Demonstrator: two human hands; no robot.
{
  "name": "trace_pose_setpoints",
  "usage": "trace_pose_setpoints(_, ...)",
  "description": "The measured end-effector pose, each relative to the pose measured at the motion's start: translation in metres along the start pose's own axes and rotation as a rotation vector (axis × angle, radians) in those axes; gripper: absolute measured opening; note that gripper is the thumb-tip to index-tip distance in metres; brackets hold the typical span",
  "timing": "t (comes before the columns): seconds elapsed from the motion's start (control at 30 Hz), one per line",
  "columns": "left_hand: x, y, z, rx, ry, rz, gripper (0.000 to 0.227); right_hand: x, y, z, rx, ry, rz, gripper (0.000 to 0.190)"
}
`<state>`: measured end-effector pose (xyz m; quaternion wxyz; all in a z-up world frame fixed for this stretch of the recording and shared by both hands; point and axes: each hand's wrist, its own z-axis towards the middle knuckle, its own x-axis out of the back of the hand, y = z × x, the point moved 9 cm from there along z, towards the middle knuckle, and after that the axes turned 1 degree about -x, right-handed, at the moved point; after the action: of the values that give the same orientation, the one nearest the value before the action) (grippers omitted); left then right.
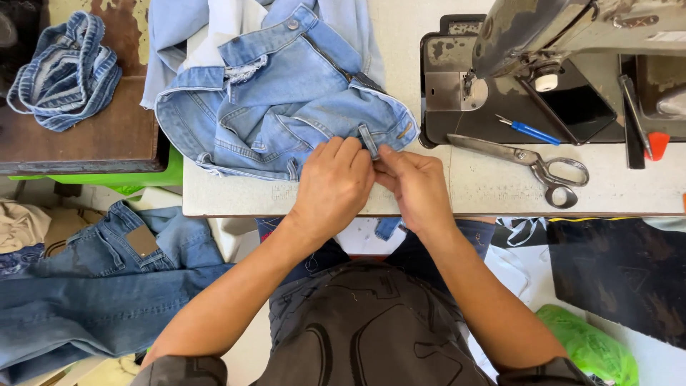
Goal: Using a seam ripper and scissors to remove stitching from denim jeans at a sewing workstation.
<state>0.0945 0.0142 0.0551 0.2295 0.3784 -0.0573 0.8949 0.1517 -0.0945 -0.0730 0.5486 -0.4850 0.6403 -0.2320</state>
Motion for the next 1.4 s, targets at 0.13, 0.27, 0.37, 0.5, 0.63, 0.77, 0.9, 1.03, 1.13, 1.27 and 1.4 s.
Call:
trace_pose_setpoints(0.13, -0.015, -0.009, -0.006, 0.095, 0.083, -0.105, 0.012, 0.012, 0.006, 0.002, 0.058, 0.117, -0.239, 0.035)
trace_pose_setpoints(0.27, -0.002, -0.003, -0.009, 0.378, 0.052, -0.645, 0.005, 0.007, -0.008, 0.0, 0.097, 0.194, -0.412, 0.041)
trace_pose_setpoints(0.37, 0.012, 0.032, -0.009, 0.332, 0.04, -0.789, 0.009, 0.011, -0.001, 0.008, 0.067, 0.134, -0.299, 0.036)
trace_pose_setpoints(0.5, 0.042, -0.002, -0.014, 0.284, 0.097, -0.633, 0.006, -0.01, -0.026, -0.007, -0.03, 0.137, -0.051, 0.027)
trace_pose_setpoints(0.63, 0.056, -0.05, -0.035, 0.246, -0.024, -0.294, 0.02, -0.006, -0.047, -0.003, -0.032, 0.149, 0.011, 0.022)
trace_pose_setpoints(0.77, 0.074, -0.088, -0.038, 0.584, -0.052, -0.578, 0.007, -0.032, -0.115, -0.017, 0.531, 0.118, -0.514, 0.026)
trace_pose_setpoints(0.9, 0.073, -0.12, -0.039, 0.689, -0.013, -0.661, 0.011, -0.107, -0.16, -0.057, 1.269, -0.105, -0.849, 0.035)
trace_pose_setpoints(1.03, 0.063, -0.128, -0.051, 0.792, -0.021, -0.754, 0.016, -0.12, -0.133, -0.037, 1.089, -0.333, -0.979, 0.063)
trace_pose_setpoints(1.13, 0.067, -0.122, -0.048, 0.768, -0.001, -0.773, 0.015, -0.111, -0.124, -0.025, 0.943, -0.341, -0.943, 0.081)
trace_pose_setpoints(1.27, 0.077, -0.114, -0.035, 0.636, 0.038, -0.668, 0.01, -0.108, -0.128, -0.013, 0.811, -0.369, -0.789, 0.097)
trace_pose_setpoints(1.4, 0.088, -0.103, -0.019, 0.577, 0.053, -0.62, 0.012, -0.104, -0.125, 0.011, 0.799, -0.342, -0.684, 0.076)
